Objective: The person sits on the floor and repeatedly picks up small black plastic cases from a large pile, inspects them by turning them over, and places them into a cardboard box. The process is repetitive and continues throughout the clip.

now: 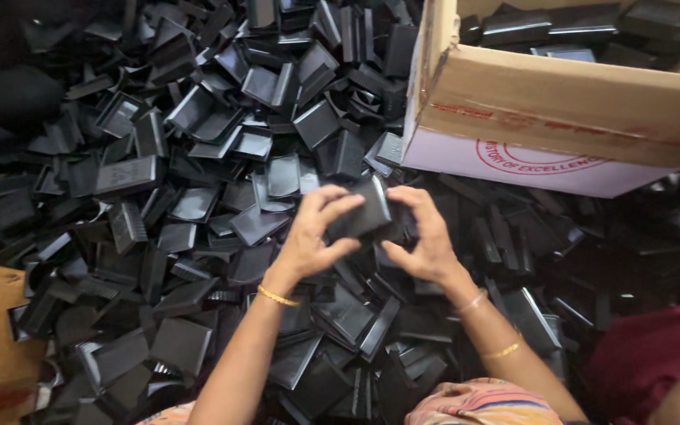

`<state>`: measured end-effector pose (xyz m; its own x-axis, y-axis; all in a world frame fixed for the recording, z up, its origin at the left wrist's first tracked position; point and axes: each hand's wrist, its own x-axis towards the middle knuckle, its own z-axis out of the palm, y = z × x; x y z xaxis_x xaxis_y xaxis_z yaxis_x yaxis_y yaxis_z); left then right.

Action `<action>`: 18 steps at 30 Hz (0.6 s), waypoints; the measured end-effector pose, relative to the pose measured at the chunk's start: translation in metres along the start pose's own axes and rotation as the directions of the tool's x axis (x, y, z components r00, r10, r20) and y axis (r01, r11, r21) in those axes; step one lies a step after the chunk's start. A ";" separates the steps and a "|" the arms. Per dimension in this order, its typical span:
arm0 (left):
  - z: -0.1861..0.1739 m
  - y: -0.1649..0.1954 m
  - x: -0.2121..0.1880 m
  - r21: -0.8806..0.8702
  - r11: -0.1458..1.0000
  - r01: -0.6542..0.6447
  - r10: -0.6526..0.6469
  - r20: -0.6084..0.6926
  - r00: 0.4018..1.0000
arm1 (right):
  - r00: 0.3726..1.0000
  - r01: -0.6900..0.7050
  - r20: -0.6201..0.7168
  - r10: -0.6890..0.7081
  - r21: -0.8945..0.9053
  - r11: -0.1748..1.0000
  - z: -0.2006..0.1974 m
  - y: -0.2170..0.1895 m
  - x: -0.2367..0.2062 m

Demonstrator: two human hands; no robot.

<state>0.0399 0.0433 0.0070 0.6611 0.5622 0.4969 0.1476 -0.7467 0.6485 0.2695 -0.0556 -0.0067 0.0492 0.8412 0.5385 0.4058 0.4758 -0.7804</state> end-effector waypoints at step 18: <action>0.052 0.063 0.014 -0.267 0.963 -0.018 0.049 0.109 0.993 | 0.890 -0.123 -0.151 0.430 0.828 0.547 -0.027 -0.011 -0.026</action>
<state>0.0967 -0.0147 0.0244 0.7434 0.4833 0.4623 -0.0663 -0.6346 0.7700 0.2882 -0.0893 -0.0033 0.3562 0.9144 0.1922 -0.5402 0.3693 -0.7561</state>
